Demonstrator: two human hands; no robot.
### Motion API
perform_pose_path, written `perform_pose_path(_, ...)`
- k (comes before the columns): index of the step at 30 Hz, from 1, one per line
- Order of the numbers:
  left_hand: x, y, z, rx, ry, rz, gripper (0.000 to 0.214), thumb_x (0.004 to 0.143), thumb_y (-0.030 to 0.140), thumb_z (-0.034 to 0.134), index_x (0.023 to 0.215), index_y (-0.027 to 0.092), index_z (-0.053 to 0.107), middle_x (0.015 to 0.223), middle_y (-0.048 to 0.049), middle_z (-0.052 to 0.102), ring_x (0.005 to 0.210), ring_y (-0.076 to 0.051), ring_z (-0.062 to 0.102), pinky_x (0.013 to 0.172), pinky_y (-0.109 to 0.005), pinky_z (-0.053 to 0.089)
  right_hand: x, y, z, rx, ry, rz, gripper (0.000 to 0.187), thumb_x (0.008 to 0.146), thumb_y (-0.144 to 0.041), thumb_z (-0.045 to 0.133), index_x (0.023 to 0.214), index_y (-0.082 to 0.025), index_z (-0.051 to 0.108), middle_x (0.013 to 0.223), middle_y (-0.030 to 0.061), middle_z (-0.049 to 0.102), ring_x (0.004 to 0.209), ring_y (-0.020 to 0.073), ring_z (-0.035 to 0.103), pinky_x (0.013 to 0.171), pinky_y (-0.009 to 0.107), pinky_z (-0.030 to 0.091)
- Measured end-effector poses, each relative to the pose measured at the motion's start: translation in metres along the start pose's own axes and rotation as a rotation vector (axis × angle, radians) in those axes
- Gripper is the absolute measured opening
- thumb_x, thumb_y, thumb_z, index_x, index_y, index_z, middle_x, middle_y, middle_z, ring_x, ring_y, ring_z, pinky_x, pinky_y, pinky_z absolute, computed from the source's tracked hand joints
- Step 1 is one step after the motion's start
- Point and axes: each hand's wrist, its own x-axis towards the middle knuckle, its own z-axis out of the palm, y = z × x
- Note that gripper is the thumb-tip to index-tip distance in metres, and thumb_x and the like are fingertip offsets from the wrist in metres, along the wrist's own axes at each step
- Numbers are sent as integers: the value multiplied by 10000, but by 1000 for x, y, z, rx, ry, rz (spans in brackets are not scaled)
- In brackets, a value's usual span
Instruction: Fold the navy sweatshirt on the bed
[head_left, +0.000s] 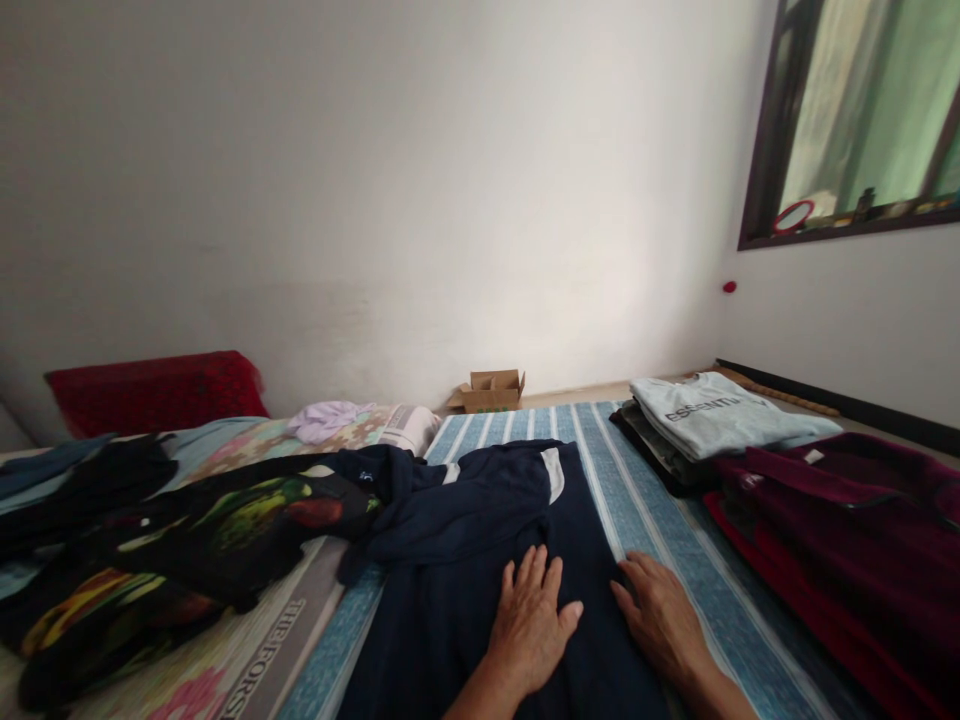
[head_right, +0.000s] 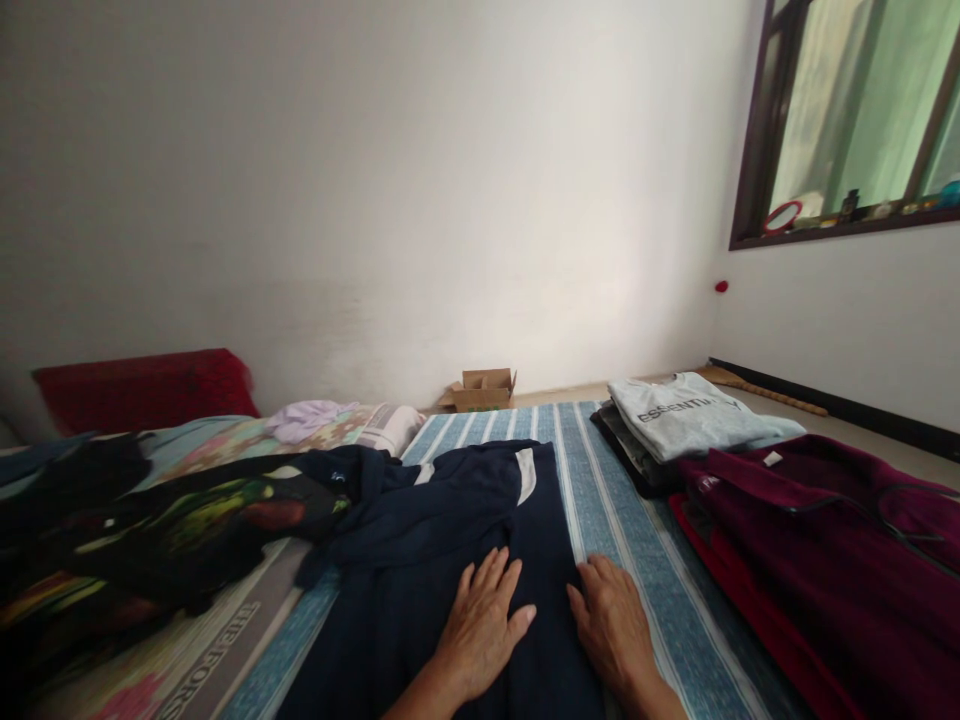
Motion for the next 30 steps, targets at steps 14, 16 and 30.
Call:
perform_pose_path(14, -3, 3, 0, -44, 7, 2, 638, 888, 561, 247, 1404, 198, 346, 1489, -101, 259, 1383, -242, 171, 1113, -487, 122, -2, 5, 1, -36, -6, -44, 401, 887, -353, 372, 1102, -146, 639, 1207, 124, 593, 1106, 245, 544, 959, 351, 391)
perform_pose_path(16, -3, 5, -1, -52, 3, 2, 637, 887, 555, 258, 1404, 192, 345, 1490, -103, 254, 1384, -243, 167, 1114, -489, 117, -3, 6, 1, -46, 0, -52, 405, 887, -354, 373, 1108, -140, 636, 1202, 124, 596, 1107, 245, 544, 960, 349, 391)
perform_pose_path(30, -5, 10, -4, -63, -3, 2, 631, 881, 537, 294, 1399, 181, 349, 1486, -117, 264, 1385, -249, 161, 1111, -502, 117, -5, 9, 0, -35, 47, -81, 388, 882, -348, 387, 1079, -135, 644, 1186, 134, 602, 1093, 257, 554, 945, 364, 409)
